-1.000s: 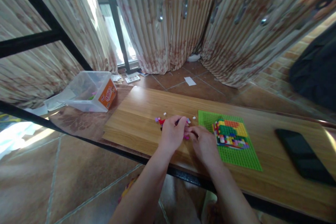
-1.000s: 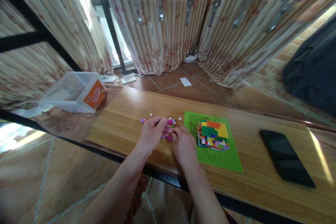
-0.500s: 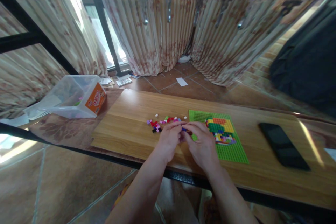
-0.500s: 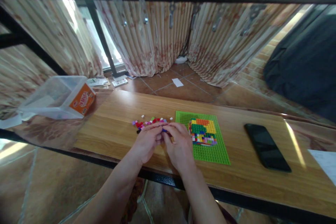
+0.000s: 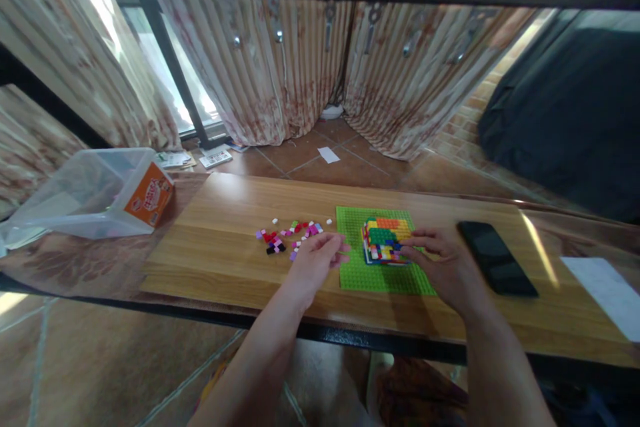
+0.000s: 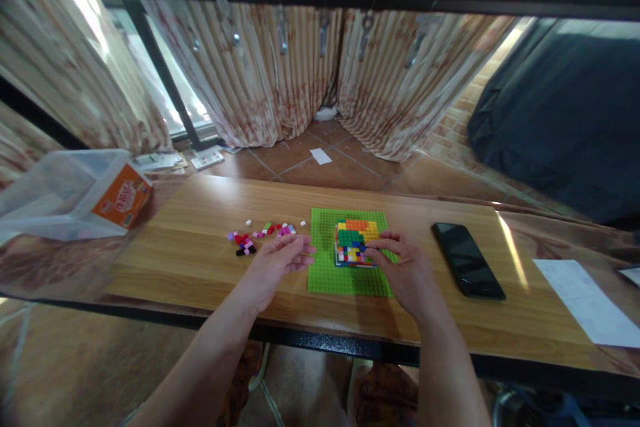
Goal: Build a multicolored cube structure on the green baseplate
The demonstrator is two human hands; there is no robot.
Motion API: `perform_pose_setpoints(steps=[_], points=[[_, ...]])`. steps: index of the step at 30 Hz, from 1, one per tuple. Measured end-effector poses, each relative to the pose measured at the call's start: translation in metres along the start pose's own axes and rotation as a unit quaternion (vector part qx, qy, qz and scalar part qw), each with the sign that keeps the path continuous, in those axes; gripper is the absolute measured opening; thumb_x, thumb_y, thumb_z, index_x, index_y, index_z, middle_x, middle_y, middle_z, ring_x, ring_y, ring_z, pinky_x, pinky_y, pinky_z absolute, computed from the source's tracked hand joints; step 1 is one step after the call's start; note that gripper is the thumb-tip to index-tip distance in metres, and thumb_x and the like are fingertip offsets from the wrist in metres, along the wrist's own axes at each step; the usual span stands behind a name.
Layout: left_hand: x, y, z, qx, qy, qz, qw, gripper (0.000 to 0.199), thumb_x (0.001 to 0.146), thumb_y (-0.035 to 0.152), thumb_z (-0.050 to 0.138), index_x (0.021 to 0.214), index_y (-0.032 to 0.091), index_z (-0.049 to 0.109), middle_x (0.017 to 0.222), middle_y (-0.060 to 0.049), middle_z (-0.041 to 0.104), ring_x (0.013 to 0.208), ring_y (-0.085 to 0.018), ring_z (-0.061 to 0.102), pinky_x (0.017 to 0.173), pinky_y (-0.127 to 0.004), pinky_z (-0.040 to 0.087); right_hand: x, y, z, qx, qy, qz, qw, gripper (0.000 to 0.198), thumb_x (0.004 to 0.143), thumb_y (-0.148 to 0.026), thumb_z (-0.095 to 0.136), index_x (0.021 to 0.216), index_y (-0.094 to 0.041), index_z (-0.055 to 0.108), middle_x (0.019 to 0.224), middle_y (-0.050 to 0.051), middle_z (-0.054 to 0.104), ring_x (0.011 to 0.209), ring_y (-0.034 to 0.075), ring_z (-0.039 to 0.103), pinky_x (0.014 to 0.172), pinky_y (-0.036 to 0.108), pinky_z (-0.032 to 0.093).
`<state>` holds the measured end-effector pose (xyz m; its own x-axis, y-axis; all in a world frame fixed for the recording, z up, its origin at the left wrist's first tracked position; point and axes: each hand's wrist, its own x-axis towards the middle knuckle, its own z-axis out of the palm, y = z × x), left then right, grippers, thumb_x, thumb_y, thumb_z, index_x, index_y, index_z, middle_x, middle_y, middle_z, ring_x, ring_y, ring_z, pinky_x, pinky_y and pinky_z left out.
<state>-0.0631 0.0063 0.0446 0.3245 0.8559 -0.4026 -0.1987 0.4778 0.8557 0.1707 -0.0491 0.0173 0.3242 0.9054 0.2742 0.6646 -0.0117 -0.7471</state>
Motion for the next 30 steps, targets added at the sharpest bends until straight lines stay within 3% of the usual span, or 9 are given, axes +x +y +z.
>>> perform_pose_setpoints(steps=[6,12,17,20,25,30], points=[[0.003,-0.003,0.005,0.007,0.001,0.009,1.000,0.012,0.081,0.024,0.068,0.083,0.012,0.069,0.079,-0.006,0.070,0.063,-0.010,0.062,0.067,-0.024,0.046,0.004,0.007,0.006,0.007,0.016,0.008,1.000,0.033,0.072,-0.059,0.068,0.076,-0.027,0.076,0.105,0.006,0.064,0.101,0.026,0.060,0.094,0.048,0.044],[0.004,-0.003,0.012,0.009,0.002,0.010,1.000,0.005,0.081,0.016,0.065,0.081,0.012,0.069,0.074,-0.005,0.068,0.067,-0.010,0.061,0.073,-0.026,0.049,0.010,0.007,0.012,0.057,0.024,0.015,0.998,0.026,0.073,-0.049,0.070,0.075,-0.023,0.075,0.102,0.006,0.062,0.100,0.024,0.061,0.094,0.047,0.046],[0.005,-0.005,0.012,0.009,-0.008,0.014,1.000,0.004,0.080,0.015,0.067,0.081,0.013,0.069,0.075,-0.005,0.068,0.068,-0.010,0.062,0.075,-0.027,0.050,0.010,0.009,0.015,0.130,0.021,0.050,0.990,0.024,0.067,-0.043,0.077,0.077,-0.021,0.073,0.108,0.007,0.060,0.099,0.023,0.061,0.085,0.043,0.052],[0.006,-0.007,0.011,0.007,-0.011,0.020,1.000,0.005,0.078,0.017,0.068,0.081,0.013,0.069,0.075,-0.005,0.068,0.069,-0.011,0.062,0.075,-0.027,0.050,0.011,0.010,0.018,0.189,0.029,0.098,0.977,0.029,0.060,-0.041,0.082,0.077,-0.020,0.071,0.106,0.007,0.063,0.096,0.022,0.062,0.083,0.040,0.053],[0.006,-0.009,0.009,0.015,-0.019,0.022,0.999,0.008,0.078,0.018,0.069,0.084,0.012,0.069,0.075,-0.005,0.069,0.068,-0.010,0.062,0.073,-0.025,0.051,0.010,0.007,0.023,0.307,0.018,0.191,0.932,0.039,0.049,-0.038,0.088,0.076,-0.019,0.067,0.077,0.000,0.066,0.067,0.014,0.062,0.064,0.030,0.053],[0.006,-0.008,0.009,0.037,-0.009,0.010,0.999,0.011,0.078,0.016,0.067,0.087,0.011,0.068,0.077,-0.006,0.070,0.064,-0.009,0.063,0.069,-0.024,0.050,0.009,0.000,0.027,0.375,0.017,0.222,0.900,0.041,0.044,-0.035,0.090,0.072,-0.019,0.066,0.065,-0.003,0.065,0.058,0.010,0.059,0.056,0.024,0.049]])
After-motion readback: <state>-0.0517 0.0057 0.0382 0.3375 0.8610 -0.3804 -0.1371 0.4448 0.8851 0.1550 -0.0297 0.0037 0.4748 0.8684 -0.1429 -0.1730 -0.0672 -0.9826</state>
